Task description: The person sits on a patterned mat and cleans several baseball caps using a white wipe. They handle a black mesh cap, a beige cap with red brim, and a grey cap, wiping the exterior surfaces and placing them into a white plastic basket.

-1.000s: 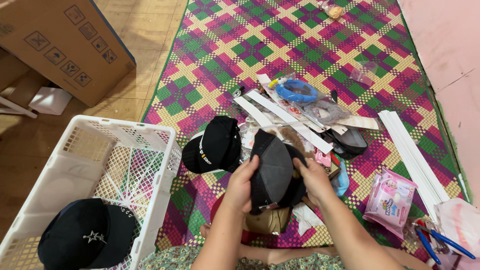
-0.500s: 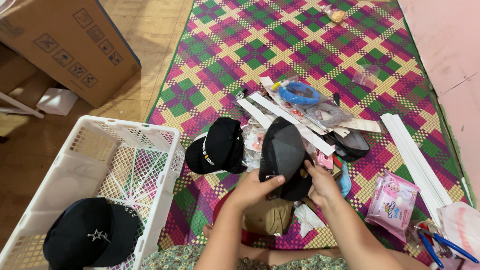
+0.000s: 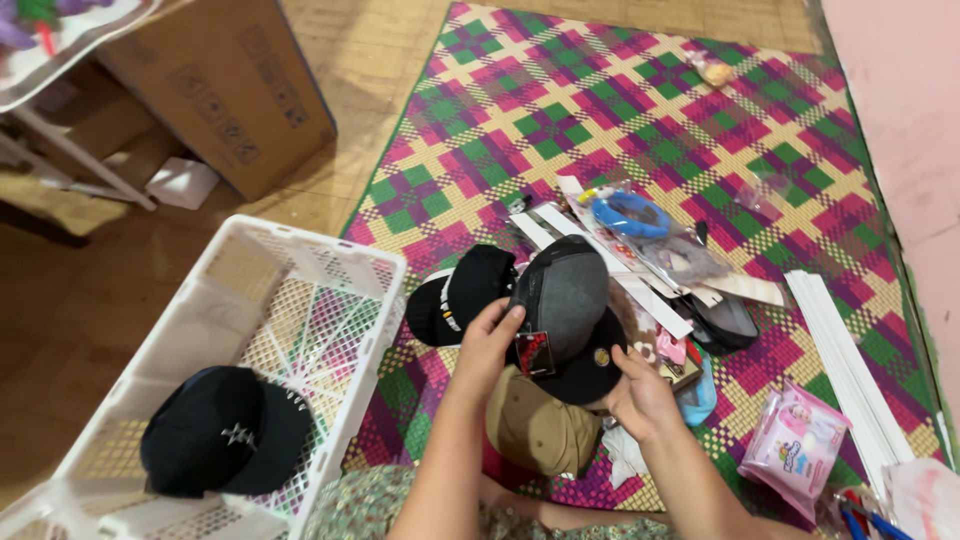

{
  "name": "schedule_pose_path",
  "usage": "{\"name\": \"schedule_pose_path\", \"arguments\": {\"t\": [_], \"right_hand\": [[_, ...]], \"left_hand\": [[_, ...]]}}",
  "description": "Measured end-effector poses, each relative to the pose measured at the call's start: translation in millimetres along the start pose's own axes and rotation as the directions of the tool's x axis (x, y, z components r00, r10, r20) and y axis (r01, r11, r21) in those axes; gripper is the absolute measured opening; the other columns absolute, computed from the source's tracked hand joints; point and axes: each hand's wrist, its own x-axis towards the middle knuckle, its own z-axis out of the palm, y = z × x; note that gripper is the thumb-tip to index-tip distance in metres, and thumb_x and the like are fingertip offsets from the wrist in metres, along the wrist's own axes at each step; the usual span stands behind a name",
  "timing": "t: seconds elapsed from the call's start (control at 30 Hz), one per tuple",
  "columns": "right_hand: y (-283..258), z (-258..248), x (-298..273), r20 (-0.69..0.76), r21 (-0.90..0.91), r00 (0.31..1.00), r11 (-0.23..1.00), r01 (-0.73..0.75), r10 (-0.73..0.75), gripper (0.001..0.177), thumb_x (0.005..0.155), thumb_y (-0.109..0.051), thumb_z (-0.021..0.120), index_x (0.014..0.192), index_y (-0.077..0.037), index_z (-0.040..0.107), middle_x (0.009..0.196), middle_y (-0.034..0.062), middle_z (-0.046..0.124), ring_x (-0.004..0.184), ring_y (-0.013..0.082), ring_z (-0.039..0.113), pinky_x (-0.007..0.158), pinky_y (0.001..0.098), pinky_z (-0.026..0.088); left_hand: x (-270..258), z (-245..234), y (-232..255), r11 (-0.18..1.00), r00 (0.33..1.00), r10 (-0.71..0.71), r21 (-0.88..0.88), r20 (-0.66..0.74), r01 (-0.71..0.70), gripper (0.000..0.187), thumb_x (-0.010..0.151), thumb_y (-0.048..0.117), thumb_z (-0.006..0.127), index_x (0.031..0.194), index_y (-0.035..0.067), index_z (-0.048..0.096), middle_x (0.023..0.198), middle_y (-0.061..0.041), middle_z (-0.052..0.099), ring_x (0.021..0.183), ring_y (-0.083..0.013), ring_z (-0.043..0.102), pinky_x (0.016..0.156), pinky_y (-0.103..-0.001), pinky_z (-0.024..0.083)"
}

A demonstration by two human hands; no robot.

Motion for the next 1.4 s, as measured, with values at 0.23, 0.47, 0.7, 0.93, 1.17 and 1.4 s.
{"name": "schedule_pose_path", "arguments": {"t": [0.23,0.47,0.7,0.93,1.17,1.4], "right_hand": [[17.6,62.1,-14.1,0.156,-0.051,0.988,0.999,-0.012,0.020,0.033,0.099,-0.014,0.057,0.132,-0.012,0.058,0.126,0.0062,0.069,0.112,0.0209,0.068,0.092,0.0410,0.055],[83.2,142.0,-10.4,0.207,-0.166,0.972,0.983,-0.074,0.108,0.023,0.098,-0.010,0.060,0.121,-0.010,0.062,0.117,0.0068,0.072,0.106,0.0196,0.070,0.091,0.0394,0.057],[177.1,212.0,5.4,0.239,-0.498,0.903,0.844,-0.201,0.356,0.031,0.090,-0.005,0.068,0.119,-0.011,0.060,0.111,0.0062,0.074,0.099,0.0193,0.071,0.080,0.0357,0.057],[274.6,285.7,26.2,0.305,-0.952,0.930,0.058,0.299,0.205,0.051,0.080,-0.015,0.083,0.120,-0.004,0.053,0.090,0.0157,0.074,0.073,0.0269,0.070,0.062,0.0389,0.054],[344.2,336.7,62.8,0.048,-0.877,0.835,-0.378,0.298,0.548,0.033,0.084,-0.021,0.077,0.080,0.011,0.069,0.077,0.0278,0.076,0.058,0.0305,0.074,0.053,0.0379,0.060],[423.1,321.4,91.2,0.434,-0.638,0.722,-0.383,0.669,0.538,0.066,0.073,-0.024,0.091,0.117,0.010,0.056,0.102,0.0299,0.070,0.094,0.0404,0.069,0.083,0.0427,0.056]], "left_hand": [[-13.9,-65.8,71.7,0.995,0.990,0.037,0.096,-0.139,-0.024,0.025,0.104,0.025,0.066,0.095,0.001,0.069,0.077,0.006,0.058,0.069,-0.0046,0.053,0.061,-0.023,0.044],[-63.4,-148.3,131.1,0.996,0.911,0.077,0.076,-0.406,-0.050,0.023,0.102,0.026,0.063,0.099,0.005,0.070,0.073,0.003,0.059,0.058,-0.0069,0.056,0.053,-0.025,0.046],[-148.4,-274.3,157.0,0.987,0.843,0.149,0.132,-0.517,-0.093,0.021,0.101,0.016,0.058,0.113,0.007,0.072,0.091,0.002,0.069,0.078,-0.0053,0.063,0.063,-0.023,0.053],[-202.6,-389.0,135.9,0.960,0.639,0.145,0.265,-0.755,0.096,0.020,0.098,0.014,0.052,0.104,0.005,0.069,0.082,-0.003,0.063,0.073,-0.0153,0.057,0.065,-0.031,0.049],[-228.7,-462.7,105.6,0.740,0.439,0.390,0.559,-0.810,0.373,0.021,0.091,0.018,0.058,0.100,0.003,0.071,0.095,-0.016,0.070,0.089,-0.0324,0.066,0.082,-0.041,0.052],[-213.9,-428.5,124.9,0.479,0.317,0.287,0.422,-0.904,0.770,0.032,0.083,0.016,0.062,0.114,0.012,0.067,0.129,-0.015,0.062,0.122,-0.0389,0.057,0.101,-0.048,0.048]]}}
